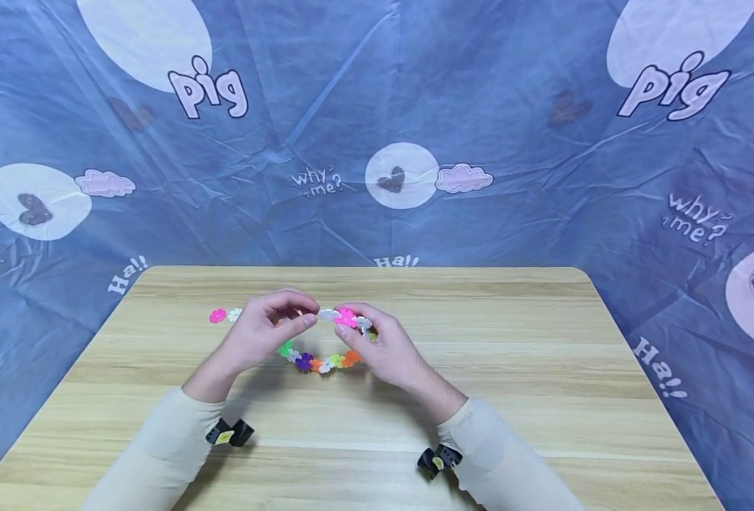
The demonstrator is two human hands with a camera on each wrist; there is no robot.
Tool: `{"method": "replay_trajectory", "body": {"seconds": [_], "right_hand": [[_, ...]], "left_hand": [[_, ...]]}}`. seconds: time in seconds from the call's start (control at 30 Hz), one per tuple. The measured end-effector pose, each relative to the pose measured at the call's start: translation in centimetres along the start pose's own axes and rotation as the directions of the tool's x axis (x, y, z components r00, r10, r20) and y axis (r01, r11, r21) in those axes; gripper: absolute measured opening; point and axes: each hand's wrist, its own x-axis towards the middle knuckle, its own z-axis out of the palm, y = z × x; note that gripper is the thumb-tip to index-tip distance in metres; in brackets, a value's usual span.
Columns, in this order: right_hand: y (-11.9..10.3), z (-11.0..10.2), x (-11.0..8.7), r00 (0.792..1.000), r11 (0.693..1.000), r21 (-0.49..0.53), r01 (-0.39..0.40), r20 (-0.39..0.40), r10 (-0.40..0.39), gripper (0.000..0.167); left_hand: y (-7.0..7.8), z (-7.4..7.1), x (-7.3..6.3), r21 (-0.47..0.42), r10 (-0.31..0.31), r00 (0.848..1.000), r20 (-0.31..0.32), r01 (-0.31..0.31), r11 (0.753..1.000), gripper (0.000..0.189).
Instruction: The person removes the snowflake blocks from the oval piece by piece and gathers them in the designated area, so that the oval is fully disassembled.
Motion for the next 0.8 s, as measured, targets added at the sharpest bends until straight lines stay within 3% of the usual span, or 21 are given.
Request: {"method": "replay_trajectory", "body": {"seconds": [0.33, 0.8], "right_hand": [[0.0, 0.0, 0.1, 1.0, 1.0, -0.013, 0.0, 0.01, 0.0, 0.039], [-0.3, 0.1, 0.3, 0.998, 0.998, -0.056, 0.022, 0.053, -0.019, 0.042]], "left_hand": [[0.2, 0.8, 0.2, -0.002, -0.002, 1.0, 0.01, 0.002, 1.0, 0.016], [-0.2, 1.8, 0.4, -0.002, 0.075, 0.997, -0.01, -0.075, 0.997, 0.011]]}}
